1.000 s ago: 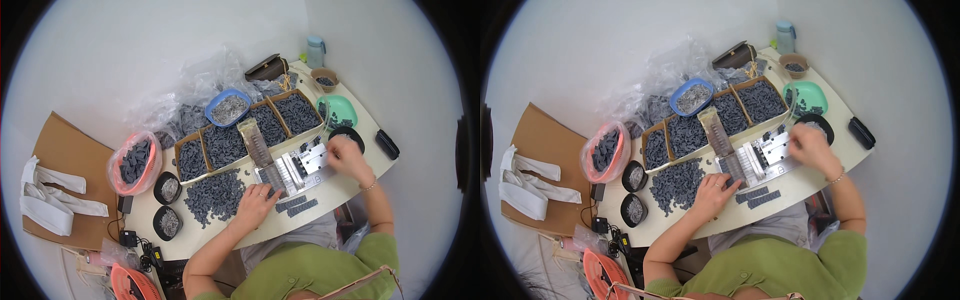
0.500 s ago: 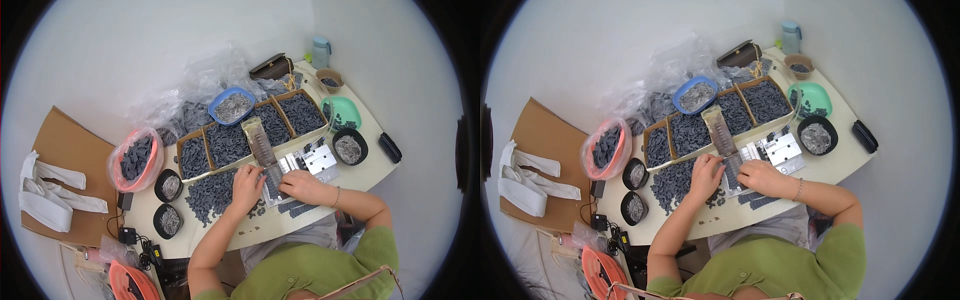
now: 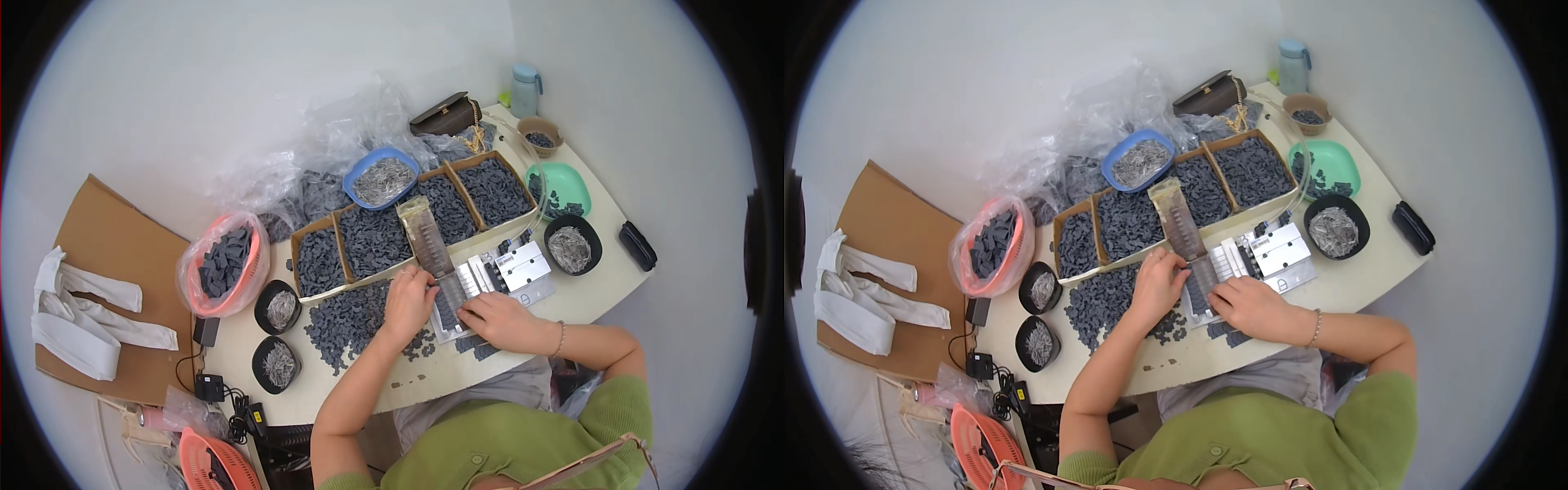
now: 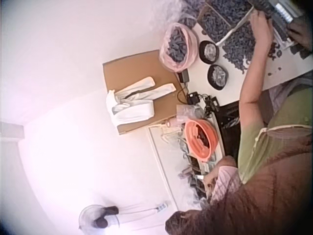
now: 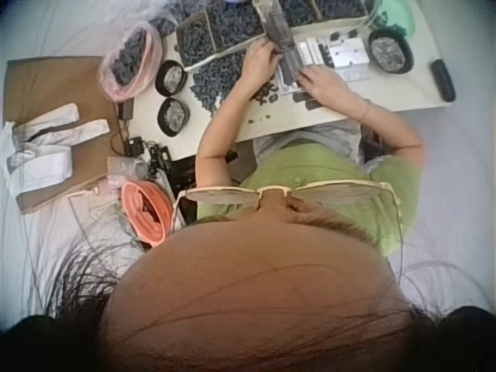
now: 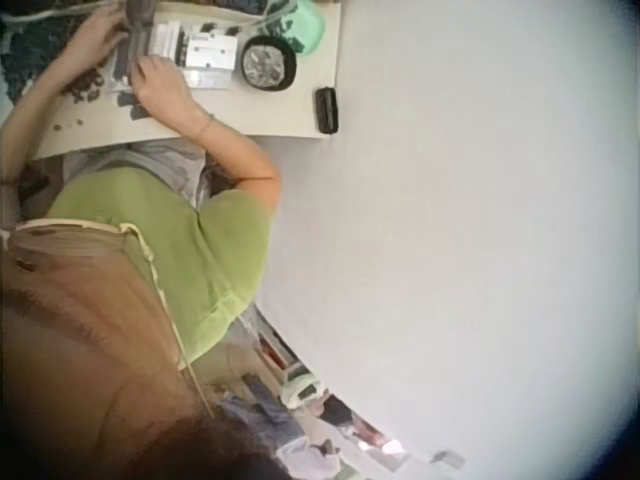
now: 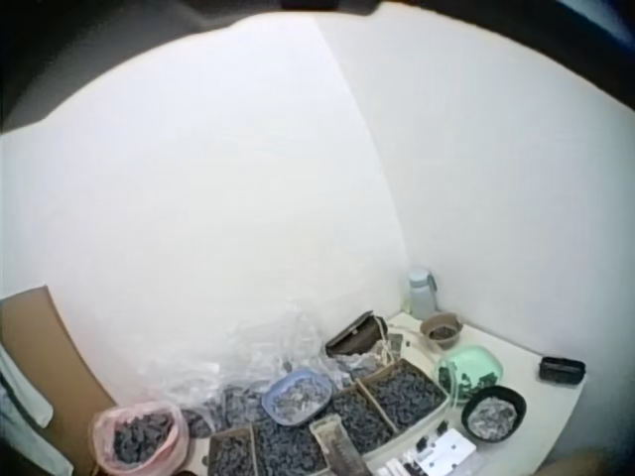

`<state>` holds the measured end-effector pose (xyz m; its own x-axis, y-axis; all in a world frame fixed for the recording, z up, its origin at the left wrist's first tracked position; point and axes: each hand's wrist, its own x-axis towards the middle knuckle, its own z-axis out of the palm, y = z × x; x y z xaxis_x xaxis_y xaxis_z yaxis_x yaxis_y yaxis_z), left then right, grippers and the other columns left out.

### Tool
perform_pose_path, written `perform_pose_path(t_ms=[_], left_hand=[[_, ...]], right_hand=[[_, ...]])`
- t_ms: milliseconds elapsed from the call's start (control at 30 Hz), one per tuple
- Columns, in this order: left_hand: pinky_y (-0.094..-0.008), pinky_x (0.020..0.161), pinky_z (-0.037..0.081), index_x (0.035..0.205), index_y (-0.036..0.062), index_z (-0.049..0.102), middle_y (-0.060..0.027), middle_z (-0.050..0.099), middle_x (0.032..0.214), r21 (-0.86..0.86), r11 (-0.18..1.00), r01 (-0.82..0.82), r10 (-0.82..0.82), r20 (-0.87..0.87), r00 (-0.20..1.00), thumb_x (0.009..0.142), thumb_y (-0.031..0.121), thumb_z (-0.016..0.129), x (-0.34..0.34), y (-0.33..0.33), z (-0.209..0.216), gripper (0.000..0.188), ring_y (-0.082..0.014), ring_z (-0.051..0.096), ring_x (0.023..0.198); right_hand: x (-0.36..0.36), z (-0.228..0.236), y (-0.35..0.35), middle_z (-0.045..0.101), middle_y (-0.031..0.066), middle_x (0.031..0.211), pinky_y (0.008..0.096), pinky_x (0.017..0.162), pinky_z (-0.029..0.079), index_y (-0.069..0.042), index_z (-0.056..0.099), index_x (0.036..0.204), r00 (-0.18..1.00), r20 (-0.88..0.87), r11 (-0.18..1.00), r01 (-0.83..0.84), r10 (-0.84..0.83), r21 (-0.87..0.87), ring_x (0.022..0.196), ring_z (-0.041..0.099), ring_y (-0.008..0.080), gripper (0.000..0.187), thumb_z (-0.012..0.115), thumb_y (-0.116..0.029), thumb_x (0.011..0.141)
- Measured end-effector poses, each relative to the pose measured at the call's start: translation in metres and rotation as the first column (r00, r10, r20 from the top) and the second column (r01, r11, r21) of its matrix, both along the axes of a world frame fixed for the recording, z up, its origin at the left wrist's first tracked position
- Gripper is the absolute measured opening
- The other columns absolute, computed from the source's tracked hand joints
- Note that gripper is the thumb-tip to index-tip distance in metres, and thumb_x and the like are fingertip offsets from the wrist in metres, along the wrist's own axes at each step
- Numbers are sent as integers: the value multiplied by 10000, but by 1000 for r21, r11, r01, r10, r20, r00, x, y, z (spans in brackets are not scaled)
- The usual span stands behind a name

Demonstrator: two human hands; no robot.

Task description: The person places small grey plastic components into a metal fixture and then sorts and counts additional metal and plastic parts on a white work surface.

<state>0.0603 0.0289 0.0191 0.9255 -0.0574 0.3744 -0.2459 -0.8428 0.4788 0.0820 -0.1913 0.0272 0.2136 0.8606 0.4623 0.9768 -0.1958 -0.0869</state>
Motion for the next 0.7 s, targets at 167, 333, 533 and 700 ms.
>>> perform_pose_path(t_ms=[167,333,533,700], left_hand=[[-401,759,455,820,12,620,-128,563,852,14,1000,-12,12,8,1000,737,50,707,0,-3,1,126,-325,561,860],[-402,718,473,833,10,648,-131,566,802,-39,999,-28,26,-41,999,745,76,717,5,0,-2,129,-327,579,807],[-392,715,474,837,12,679,-124,580,828,34,998,-53,52,45,998,748,71,713,0,-5,-6,112,-316,581,818],[-366,740,477,904,12,706,-118,590,867,49,999,-23,19,86,996,758,56,699,-12,-4,1,153,-300,582,864]], right_hand=[[11,-4,2,577,92,954,333,761,488,1,639,1005,990,-139,999,-11,16,35,867,571,247,300,613,-76,716],[16,4,5,587,89,960,332,788,493,-13,653,995,983,-182,998,0,13,67,888,579,243,296,627,-54,703],[22,1,7,593,92,968,335,798,496,-10,658,989,980,-200,995,23,-4,93,901,583,253,292,633,-51,701],[37,2,18,592,94,960,345,795,495,-4,655,1003,980,-199,995,23,-3,97,900,579,259,287,618,-58,724]])
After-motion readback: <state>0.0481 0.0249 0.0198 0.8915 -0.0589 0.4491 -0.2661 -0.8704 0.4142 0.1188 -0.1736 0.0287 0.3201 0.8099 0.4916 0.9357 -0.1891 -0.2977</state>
